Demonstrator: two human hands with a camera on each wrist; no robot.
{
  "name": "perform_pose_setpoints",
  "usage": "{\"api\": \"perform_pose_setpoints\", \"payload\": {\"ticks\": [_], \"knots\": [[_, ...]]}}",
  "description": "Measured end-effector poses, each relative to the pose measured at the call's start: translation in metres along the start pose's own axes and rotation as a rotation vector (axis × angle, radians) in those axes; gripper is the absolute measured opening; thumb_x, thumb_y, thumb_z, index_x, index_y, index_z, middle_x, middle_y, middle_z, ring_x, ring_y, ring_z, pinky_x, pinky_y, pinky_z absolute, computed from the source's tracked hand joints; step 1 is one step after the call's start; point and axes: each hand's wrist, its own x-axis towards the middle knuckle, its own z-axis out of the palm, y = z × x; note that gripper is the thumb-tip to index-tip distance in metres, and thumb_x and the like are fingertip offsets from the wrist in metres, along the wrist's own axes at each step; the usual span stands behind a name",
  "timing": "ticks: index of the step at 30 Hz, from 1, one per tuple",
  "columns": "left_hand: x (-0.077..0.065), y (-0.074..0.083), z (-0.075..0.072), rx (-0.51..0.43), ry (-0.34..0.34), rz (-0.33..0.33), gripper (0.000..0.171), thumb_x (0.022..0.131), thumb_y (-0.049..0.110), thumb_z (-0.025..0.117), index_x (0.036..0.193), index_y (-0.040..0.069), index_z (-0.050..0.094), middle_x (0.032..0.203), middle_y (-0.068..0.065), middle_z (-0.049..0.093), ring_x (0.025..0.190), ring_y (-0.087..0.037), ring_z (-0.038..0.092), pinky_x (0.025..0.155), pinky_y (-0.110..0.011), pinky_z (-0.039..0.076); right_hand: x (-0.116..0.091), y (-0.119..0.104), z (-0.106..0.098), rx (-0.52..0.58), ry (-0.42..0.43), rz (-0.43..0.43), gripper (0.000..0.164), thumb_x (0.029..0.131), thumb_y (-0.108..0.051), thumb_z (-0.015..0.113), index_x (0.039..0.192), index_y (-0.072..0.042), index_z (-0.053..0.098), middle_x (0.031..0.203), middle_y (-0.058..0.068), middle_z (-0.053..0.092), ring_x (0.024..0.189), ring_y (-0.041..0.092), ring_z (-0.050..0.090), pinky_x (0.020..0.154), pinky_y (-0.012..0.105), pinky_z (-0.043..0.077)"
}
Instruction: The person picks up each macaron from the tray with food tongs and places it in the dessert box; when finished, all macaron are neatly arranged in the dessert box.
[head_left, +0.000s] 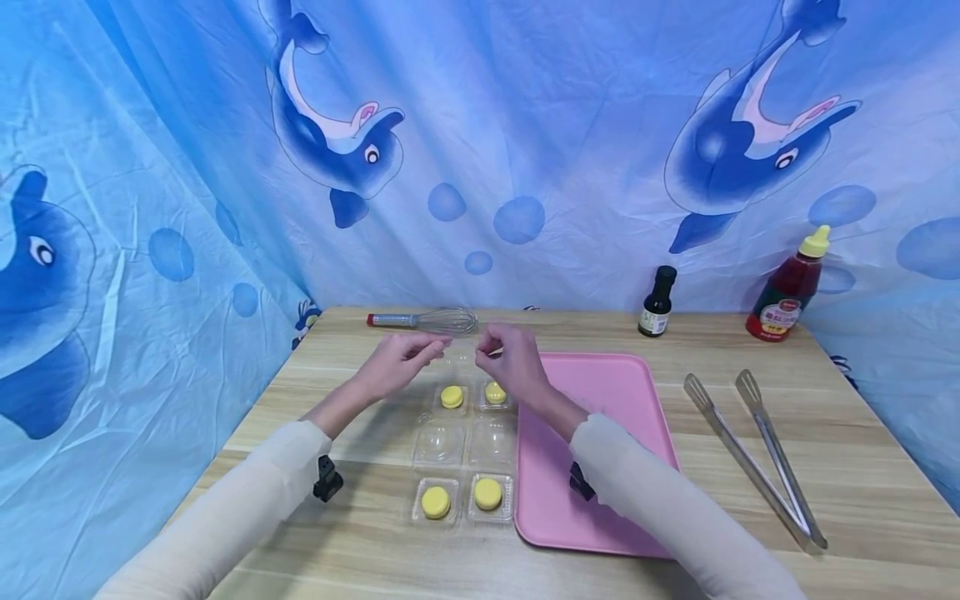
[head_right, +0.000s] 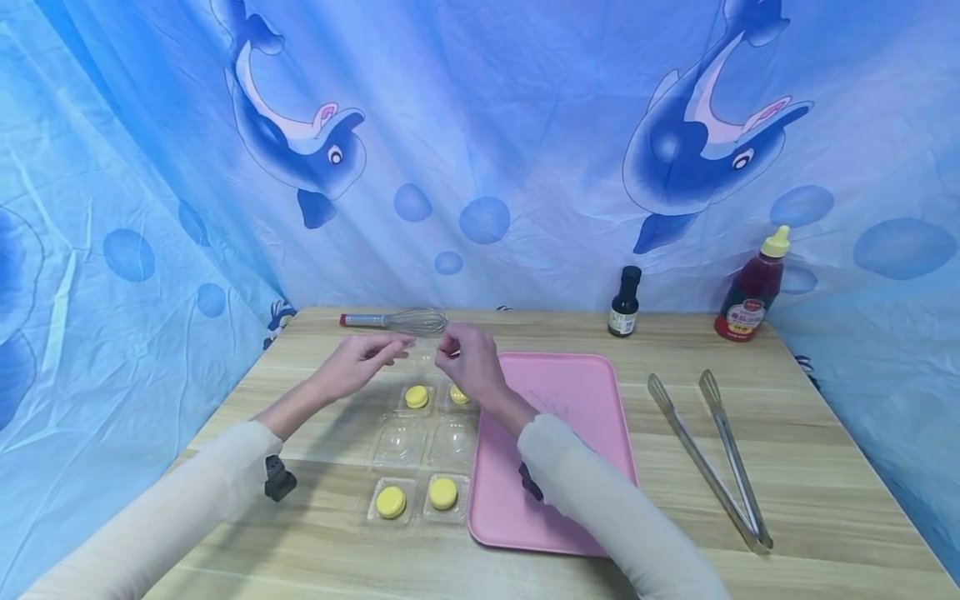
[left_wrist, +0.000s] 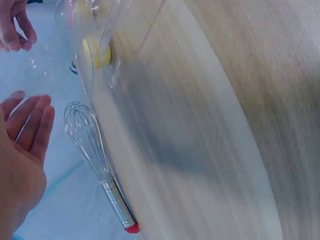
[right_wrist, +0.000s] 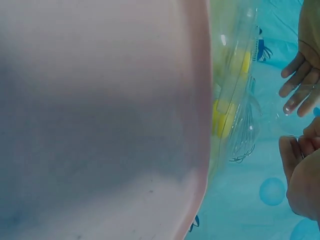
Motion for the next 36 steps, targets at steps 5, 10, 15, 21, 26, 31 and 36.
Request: {"api": "perform_pose_setpoints", "payload": {"ticks": [5,10,15,21,26,31,36], "knots": [[-0.003,0.002,-0.008,-0.068,-0.155,-0.064,0.046,0.114,0.031,0.053,0.147,0.001,0.061,0.143,-0.015,0.067,0.126,-0.031,0.067,0.107,-0.048,0.056,-0.004,-0.001,-0.001,0.005,-0.002,-0.058,0.019,0.082,0.016,0.069,0.078,-0.002,0.066,0.084,0.013,0.071,0.087,0.028,0.077,0.078,0.021,0.063],[-0.004,0.003,-0.013,-0.16,-0.27,-0.122,0.054,0.111,0.034,0.059,0.152,0.001,0.055,0.15,-0.015,0.061,0.137,-0.031,0.059,0.116,-0.048,0.048,-0.007,-0.003,-0.002,-0.011,-0.023,-0.135,0.023,0.081,0.018,0.073,0.078,-0.004,0.067,0.084,0.006,0.067,0.087,0.025,0.075,0.08,0.02,0.063],[-0.004,0.004,-0.018,-0.177,-0.324,-0.144,0.054,0.109,0.033,0.062,0.152,0.001,0.055,0.148,-0.013,0.063,0.137,-0.03,0.059,0.116,-0.049,0.047,-0.009,-0.004,-0.002,-0.029,-0.063,-0.181,0.023,0.082,0.018,0.073,0.081,-0.005,0.066,0.086,0.006,0.066,0.09,0.025,0.073,0.082,0.023,0.063],[-0.007,0.003,-0.018,-0.13,-0.3,-0.128,0.06,0.102,0.03,0.074,0.15,0.0,0.056,0.146,-0.014,0.064,0.134,-0.031,0.06,0.116,-0.05,0.047,-0.009,-0.006,-0.005,-0.067,-0.245,-0.04,0.03,0.087,-0.002,0.086,0.112,0.001,0.072,0.112,0.012,0.073,0.109,0.028,0.071,0.099,0.039,0.061],[-0.014,-0.001,-0.017,-0.044,-0.25,-0.112,0.069,0.094,0.036,0.082,0.151,0.007,0.057,0.149,-0.01,0.062,0.135,-0.03,0.059,0.117,-0.05,0.046,-0.008,-0.006,-0.007,-0.12,-0.417,0.088,0.07,0.089,-0.025,0.088,0.148,0.0,0.059,0.147,0.015,0.062,0.134,0.032,0.061,0.114,0.043,0.05],[-0.019,-0.003,-0.015,-0.02,-0.214,-0.093,0.07,0.089,0.03,0.088,0.15,0.01,0.059,0.149,-0.01,0.062,0.134,-0.033,0.059,0.117,-0.054,0.046,-0.006,-0.004,-0.006,-0.143,-0.509,0.114,0.075,0.092,-0.03,0.086,0.154,-0.002,0.053,0.154,0.016,0.057,0.139,0.036,0.056,0.116,0.046,0.048],[-0.022,-0.003,-0.012,0.011,-0.231,-0.089,0.07,0.09,0.024,0.088,0.151,0.007,0.058,0.15,-0.012,0.061,0.134,-0.036,0.059,0.115,-0.056,0.047,-0.007,-0.002,-0.002,-0.197,-0.518,0.114,0.075,0.088,-0.027,0.089,0.151,-0.003,0.056,0.152,0.015,0.059,0.14,0.034,0.056,0.118,0.047,0.046]]}}
